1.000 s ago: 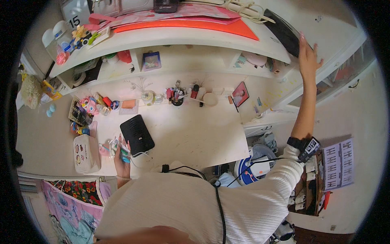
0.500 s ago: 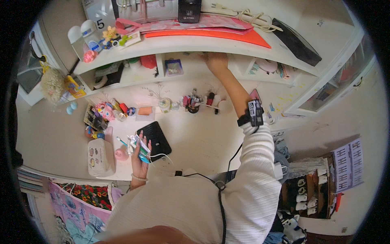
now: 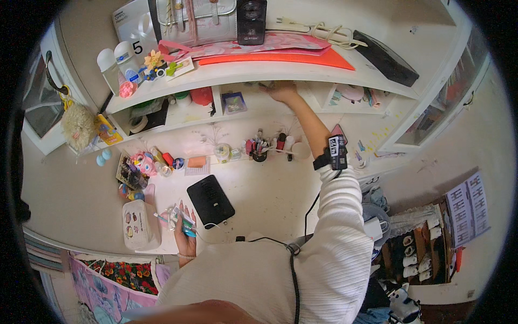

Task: The person organizes a cluttered desk by picking up various items such as a phone, pens, and small containers, then placing them into a shelf and a drawer. They also handle a plastic bag and a small box, moving them around the desk and into storage spaces.

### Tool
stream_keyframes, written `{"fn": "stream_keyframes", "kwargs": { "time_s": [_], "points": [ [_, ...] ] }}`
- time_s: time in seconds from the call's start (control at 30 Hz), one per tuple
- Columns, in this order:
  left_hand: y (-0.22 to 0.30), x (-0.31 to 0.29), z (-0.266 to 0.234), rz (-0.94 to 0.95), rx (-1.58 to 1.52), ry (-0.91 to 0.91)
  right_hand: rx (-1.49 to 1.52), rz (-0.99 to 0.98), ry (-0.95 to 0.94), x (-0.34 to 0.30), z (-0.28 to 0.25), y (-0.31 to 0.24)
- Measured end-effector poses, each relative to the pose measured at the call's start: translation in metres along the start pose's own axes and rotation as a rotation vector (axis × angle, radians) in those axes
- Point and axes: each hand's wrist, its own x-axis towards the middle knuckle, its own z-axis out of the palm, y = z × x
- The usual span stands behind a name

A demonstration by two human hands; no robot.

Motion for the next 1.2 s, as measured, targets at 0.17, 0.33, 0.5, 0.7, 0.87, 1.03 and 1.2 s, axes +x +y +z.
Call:
{"fn": "stream_keyframes", "kwargs": {
  "time_s": [0.17, 0.33, 0.5, 0.7, 0.87, 1.03, 1.2],
  "points": [
    [-0.011, 0.013, 0.010, -0.036, 0.056, -0.119, 0.023, -0.107, 0.036, 0.000, 0.014, 0.008],
    [-0.025, 0.022, 0.017, -0.113, 0.071, -0.180, -0.428, -0.393, 0.241, -0.042, -0.022, 0.000],
    [-0.037, 0.029, 0.016, -0.161, 0.117, -0.153, 0.010, -0.456, -0.377, -0.155, -0.121, -0.052],
    [-0.046, 0.042, 0.010, -0.203, 0.124, -0.144, 0.799, -0.462, 0.357, -0.172, -0.294, -0.003],
    [-0.054, 0.058, 0.017, -0.147, 0.159, -0.163, 0.206, 0.064, 0.327, -0.124, -0.305, 0.068],
    [-0.059, 0.068, 0.023, -0.106, 0.117, -0.177, 0.259, 0.164, 0.550, -0.098, -0.316, 0.086],
    [-0.060, 0.063, 0.024, -0.072, 0.154, -0.180, -0.241, -0.121, 0.681, -0.077, -0.362, 0.101]
  ]
}}
